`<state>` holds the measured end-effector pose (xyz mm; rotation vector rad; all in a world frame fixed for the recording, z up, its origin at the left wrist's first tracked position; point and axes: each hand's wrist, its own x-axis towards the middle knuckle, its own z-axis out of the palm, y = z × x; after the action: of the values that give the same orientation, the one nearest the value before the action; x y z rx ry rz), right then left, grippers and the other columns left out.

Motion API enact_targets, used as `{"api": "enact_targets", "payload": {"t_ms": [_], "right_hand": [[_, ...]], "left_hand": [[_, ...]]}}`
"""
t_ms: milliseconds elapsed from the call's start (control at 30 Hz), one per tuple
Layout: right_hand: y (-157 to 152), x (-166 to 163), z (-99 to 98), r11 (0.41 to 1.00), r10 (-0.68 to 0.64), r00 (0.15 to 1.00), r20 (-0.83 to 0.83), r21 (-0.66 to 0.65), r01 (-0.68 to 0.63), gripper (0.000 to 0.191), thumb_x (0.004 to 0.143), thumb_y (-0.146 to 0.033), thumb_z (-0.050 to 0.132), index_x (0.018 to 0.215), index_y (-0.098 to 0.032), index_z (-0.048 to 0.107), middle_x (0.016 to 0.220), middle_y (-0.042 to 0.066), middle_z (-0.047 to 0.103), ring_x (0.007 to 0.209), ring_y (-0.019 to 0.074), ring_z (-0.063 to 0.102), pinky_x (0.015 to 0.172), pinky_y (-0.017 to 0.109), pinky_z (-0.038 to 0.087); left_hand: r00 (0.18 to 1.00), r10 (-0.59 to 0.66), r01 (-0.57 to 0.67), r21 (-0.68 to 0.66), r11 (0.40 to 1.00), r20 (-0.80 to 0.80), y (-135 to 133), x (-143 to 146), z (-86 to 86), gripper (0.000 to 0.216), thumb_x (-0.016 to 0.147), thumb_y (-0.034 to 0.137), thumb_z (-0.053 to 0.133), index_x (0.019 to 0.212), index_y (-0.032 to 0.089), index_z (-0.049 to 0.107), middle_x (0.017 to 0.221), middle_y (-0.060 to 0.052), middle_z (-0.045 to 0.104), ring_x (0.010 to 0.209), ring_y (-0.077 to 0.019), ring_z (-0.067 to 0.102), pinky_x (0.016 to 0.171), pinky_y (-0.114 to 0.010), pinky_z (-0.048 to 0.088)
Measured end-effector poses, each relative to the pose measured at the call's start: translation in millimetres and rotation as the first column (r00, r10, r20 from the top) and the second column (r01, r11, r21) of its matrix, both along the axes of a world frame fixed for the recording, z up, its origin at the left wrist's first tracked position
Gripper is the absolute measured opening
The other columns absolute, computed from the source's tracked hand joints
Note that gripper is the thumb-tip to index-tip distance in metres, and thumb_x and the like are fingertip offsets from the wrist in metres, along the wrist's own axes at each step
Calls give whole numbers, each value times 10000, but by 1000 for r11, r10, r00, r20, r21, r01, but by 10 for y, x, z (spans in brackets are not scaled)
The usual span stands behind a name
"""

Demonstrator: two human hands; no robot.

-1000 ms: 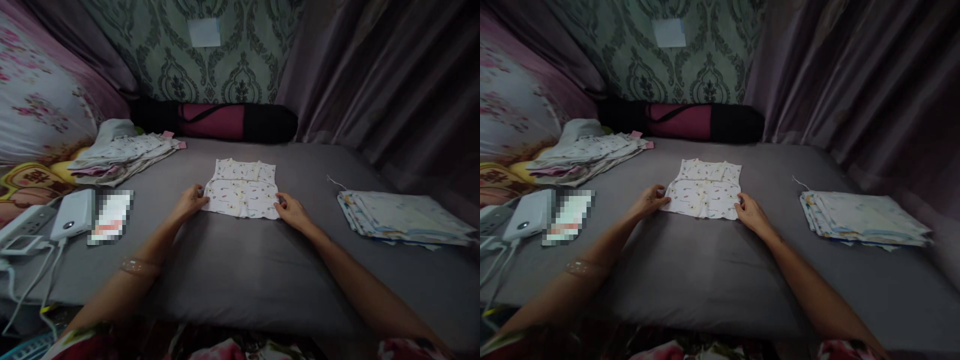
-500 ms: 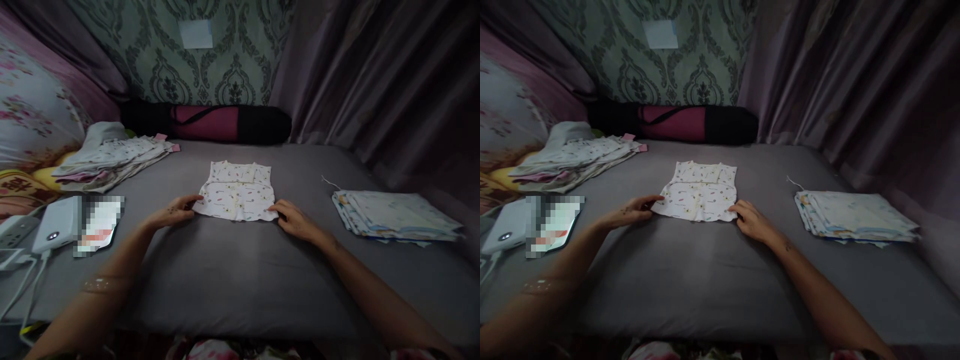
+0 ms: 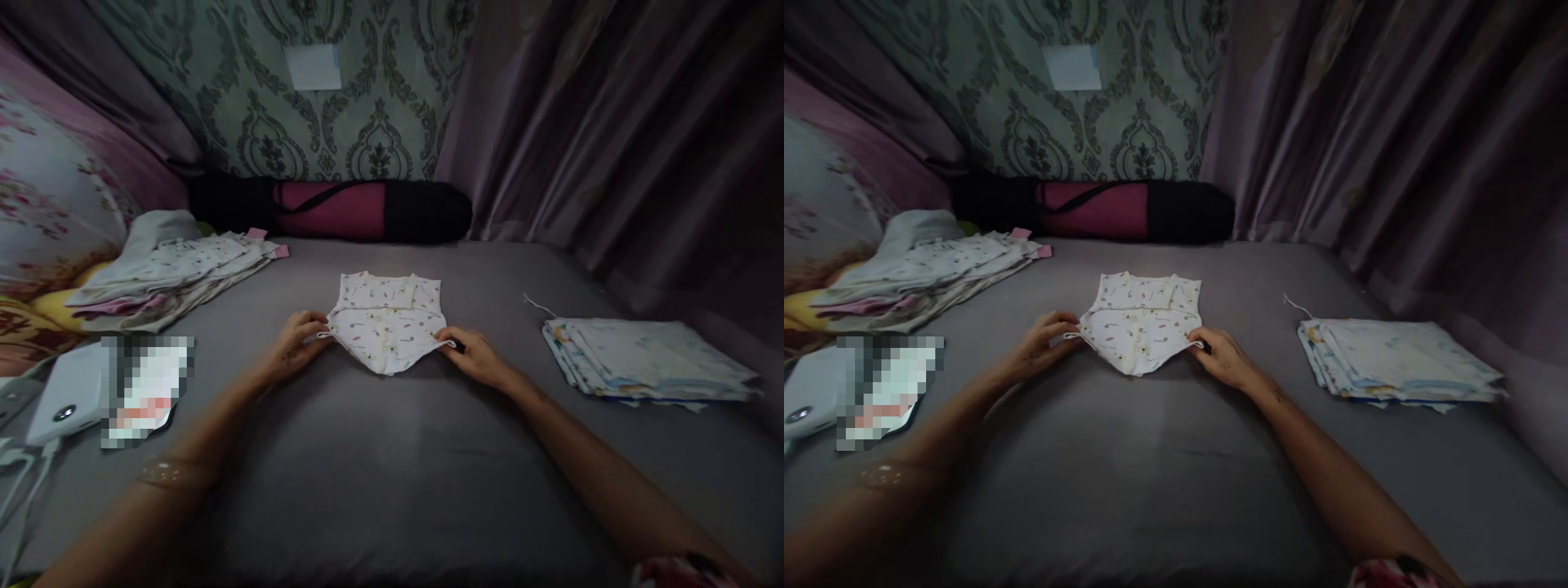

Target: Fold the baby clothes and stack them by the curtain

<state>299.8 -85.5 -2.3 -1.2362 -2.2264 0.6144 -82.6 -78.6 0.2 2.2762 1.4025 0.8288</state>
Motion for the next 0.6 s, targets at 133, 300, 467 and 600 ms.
{"api": "enact_targets", "payload": {"t_ms": [133,300,467,600], "right_hand": [[168,-51,37,990,-132,982,-138,-75,123,249,893,-431,521,956,-218,635,864,24,689,806,187,632,741,302,495],[452,-144,42,979,-200,930,-309,-100,177,257,858,-449,529,915,-207,596,858,30,685,802,187,649,740,309,511],[734,-169,-56,981,-196,900,-388,-82,179,270,861,-450,532,962,-204,581,923,47,687,841,192,659,747,309,516],[933,-172,-126,974,-224,906,-359,-62,216,271,875,-446,513,984,-207,581,926,40,690,860,194,655,735,304,514]], "left_hand": [[971,108,-72,-170,983,212,130,87,53,374,855,527,527,942,204,694,869,-50,700,848,-205,623,780,-301,487],[888,184,-152,-108,983,422,391,253,9,384,842,534,541,913,180,671,810,-19,654,772,-157,577,716,-253,465],[856,221,-210,-77,975,467,631,415,3,345,860,499,511,898,179,635,760,-6,597,727,-141,528,670,-235,434],[843,234,-243,-46,969,484,840,476,-51,323,873,476,491,920,185,624,792,-9,606,748,-144,530,679,-234,429]]}}
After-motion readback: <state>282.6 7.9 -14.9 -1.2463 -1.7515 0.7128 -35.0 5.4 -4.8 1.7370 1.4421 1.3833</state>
